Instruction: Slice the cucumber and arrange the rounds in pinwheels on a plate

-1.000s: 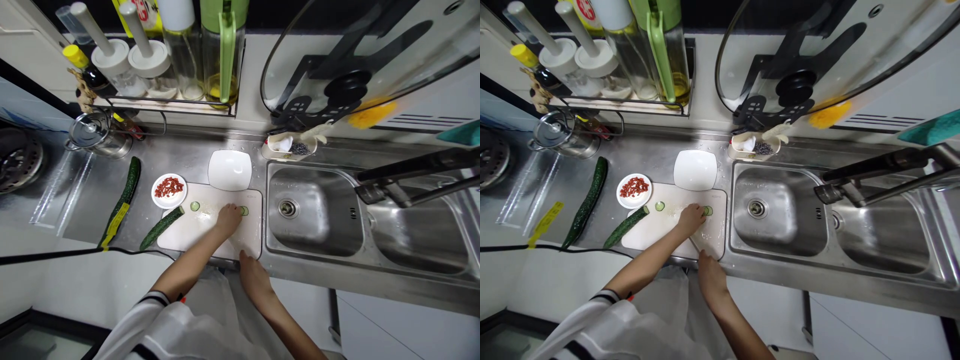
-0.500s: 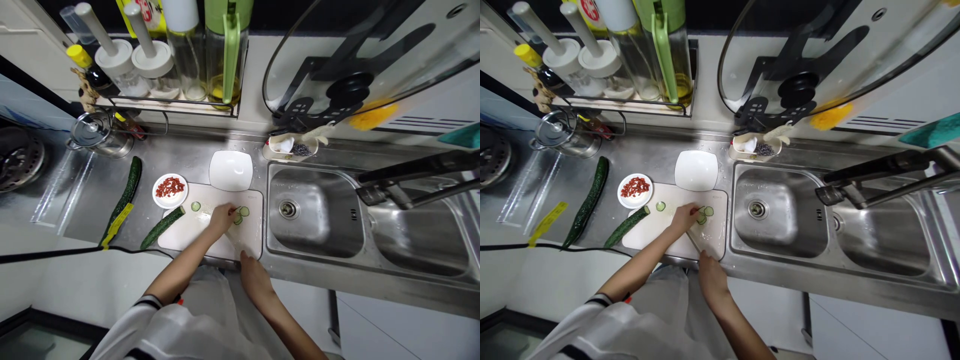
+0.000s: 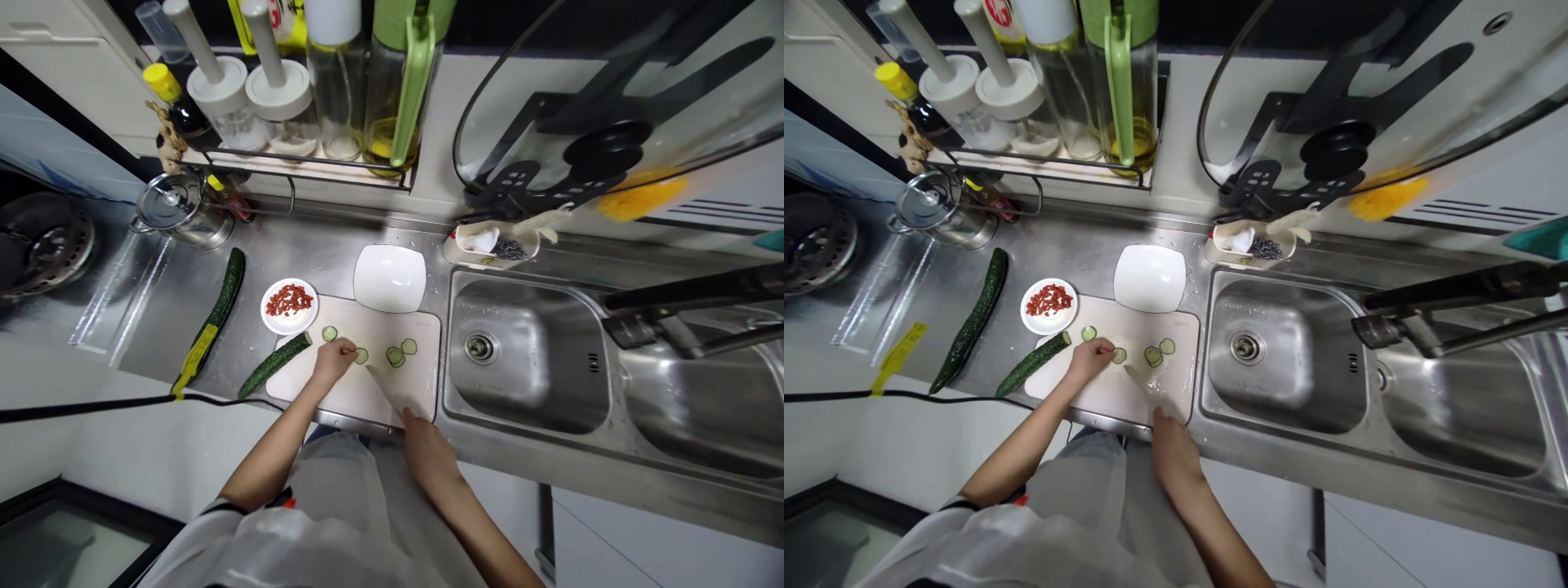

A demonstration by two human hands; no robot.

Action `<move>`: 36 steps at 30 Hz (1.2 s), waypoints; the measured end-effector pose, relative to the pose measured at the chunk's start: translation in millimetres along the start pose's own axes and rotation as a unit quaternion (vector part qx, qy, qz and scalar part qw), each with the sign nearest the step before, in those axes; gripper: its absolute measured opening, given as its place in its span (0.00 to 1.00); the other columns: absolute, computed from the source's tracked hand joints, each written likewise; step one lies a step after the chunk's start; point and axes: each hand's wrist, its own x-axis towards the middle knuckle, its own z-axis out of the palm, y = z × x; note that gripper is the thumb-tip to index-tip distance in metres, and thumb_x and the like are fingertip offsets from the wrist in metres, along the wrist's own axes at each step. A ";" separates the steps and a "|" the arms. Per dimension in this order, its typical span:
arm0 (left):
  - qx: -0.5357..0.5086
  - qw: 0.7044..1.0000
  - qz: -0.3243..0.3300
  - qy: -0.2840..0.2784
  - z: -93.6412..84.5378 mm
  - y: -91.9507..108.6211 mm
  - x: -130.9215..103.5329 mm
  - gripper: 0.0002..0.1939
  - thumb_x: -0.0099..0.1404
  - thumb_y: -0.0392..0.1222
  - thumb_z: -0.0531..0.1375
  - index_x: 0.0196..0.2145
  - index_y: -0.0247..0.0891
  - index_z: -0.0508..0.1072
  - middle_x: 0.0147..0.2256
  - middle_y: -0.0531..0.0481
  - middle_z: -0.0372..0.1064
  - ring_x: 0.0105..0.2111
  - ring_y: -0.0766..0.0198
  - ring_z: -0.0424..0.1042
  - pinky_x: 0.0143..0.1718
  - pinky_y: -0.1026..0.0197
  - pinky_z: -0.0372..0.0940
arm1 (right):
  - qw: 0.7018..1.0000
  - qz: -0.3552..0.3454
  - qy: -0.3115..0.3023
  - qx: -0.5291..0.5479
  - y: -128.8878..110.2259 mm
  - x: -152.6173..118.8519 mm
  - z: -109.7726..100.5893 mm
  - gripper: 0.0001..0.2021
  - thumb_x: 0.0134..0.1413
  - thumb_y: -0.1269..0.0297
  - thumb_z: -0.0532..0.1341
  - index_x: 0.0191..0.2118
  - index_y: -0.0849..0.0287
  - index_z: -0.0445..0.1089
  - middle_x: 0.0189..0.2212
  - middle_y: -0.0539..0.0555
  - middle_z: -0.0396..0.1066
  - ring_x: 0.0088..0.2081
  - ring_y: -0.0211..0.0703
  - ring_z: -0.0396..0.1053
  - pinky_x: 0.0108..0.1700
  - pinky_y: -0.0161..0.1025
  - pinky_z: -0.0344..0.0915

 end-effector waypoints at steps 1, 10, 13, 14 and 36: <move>0.009 1.000 0.000 0.010 -0.7 0.7 -1.3 0.05 0.54 0.38 0.61 0.31 0.39 0.76 0.28 0.54 0.74 0.30 0.67 0.72 0.34 0.67 0.63 | 1.000 -0.002 0.005 -0.003 -0.7 0.6 -0.7 0.21 0.54 0.81 0.43 0.49 0.63 0.64 0.37 0.61 0.73 0.41 0.49 0.73 0.35 0.37 0.64; 0.098 0.994 -0.010 0.041 0.0 12.7 -8.9 0.07 0.58 0.37 0.58 0.30 0.40 0.77 0.30 0.52 0.75 0.32 0.65 0.72 0.36 0.66 0.62 | 0.999 -0.014 0.029 -0.041 -25.6 9.5 -11.9 0.26 0.56 0.80 0.44 0.61 0.64 0.53 0.41 0.63 0.72 0.42 0.47 0.72 0.37 0.35 0.64; 0.096 0.994 -0.011 0.045 1.1 11.2 -7.1 0.07 0.58 0.37 0.58 0.30 0.40 0.78 0.30 0.52 0.76 0.32 0.65 0.72 0.36 0.66 0.62 | 0.998 -0.027 0.029 -0.055 -29.6 12.0 -13.7 0.26 0.57 0.80 0.44 0.61 0.64 0.52 0.41 0.64 0.72 0.42 0.47 0.72 0.38 0.34 0.64; 0.089 0.995 -0.012 0.046 1.4 10.2 -6.3 0.07 0.57 0.37 0.58 0.30 0.41 0.78 0.30 0.52 0.76 0.32 0.65 0.72 0.36 0.66 0.62 | 0.997 -0.030 0.031 -0.057 -30.0 12.4 -14.1 0.26 0.57 0.79 0.44 0.61 0.64 0.53 0.41 0.64 0.71 0.42 0.47 0.72 0.38 0.35 0.64; 0.046 0.998 -0.020 0.034 2.6 0.8 0.0 0.07 0.56 0.37 0.59 0.30 0.40 0.78 0.29 0.53 0.75 0.32 0.66 0.72 0.35 0.67 0.62 | 0.998 -0.031 0.021 -0.056 -40.8 15.3 -22.9 0.24 0.60 0.78 0.41 0.61 0.67 0.54 0.42 0.66 0.72 0.43 0.48 0.72 0.41 0.38 0.66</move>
